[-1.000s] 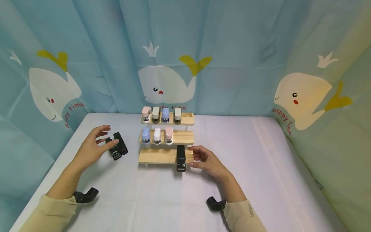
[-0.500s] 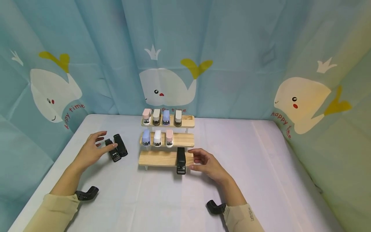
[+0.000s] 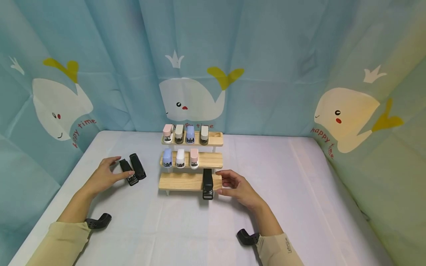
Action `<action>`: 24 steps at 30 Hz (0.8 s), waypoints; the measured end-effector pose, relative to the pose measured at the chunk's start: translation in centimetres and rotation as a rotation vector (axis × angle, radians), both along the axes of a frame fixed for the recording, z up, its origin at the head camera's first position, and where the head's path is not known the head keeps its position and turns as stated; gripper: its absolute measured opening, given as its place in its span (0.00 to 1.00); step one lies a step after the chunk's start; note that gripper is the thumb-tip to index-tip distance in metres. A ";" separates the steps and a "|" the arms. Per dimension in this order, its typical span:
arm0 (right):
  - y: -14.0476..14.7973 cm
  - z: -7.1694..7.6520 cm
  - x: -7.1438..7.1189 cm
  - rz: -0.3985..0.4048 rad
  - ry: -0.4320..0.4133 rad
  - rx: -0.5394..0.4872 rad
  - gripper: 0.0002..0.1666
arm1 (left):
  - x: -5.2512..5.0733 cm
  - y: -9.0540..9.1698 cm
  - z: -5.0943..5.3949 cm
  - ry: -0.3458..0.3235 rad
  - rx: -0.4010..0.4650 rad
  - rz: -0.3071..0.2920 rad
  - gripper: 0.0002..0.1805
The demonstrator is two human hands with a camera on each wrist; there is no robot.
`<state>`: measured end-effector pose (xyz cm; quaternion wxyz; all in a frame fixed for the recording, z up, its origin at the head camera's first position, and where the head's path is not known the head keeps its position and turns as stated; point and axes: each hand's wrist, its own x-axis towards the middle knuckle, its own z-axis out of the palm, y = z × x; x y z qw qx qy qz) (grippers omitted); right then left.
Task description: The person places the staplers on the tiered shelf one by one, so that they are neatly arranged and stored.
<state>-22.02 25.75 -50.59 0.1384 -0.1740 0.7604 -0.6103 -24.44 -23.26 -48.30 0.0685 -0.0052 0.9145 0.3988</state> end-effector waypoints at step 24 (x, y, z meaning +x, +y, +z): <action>-0.1 0.1 0.1 -0.003 -0.016 0.001 0.36 | -0.1 -0.3 -1.2 0.026 -0.049 0.038 0.61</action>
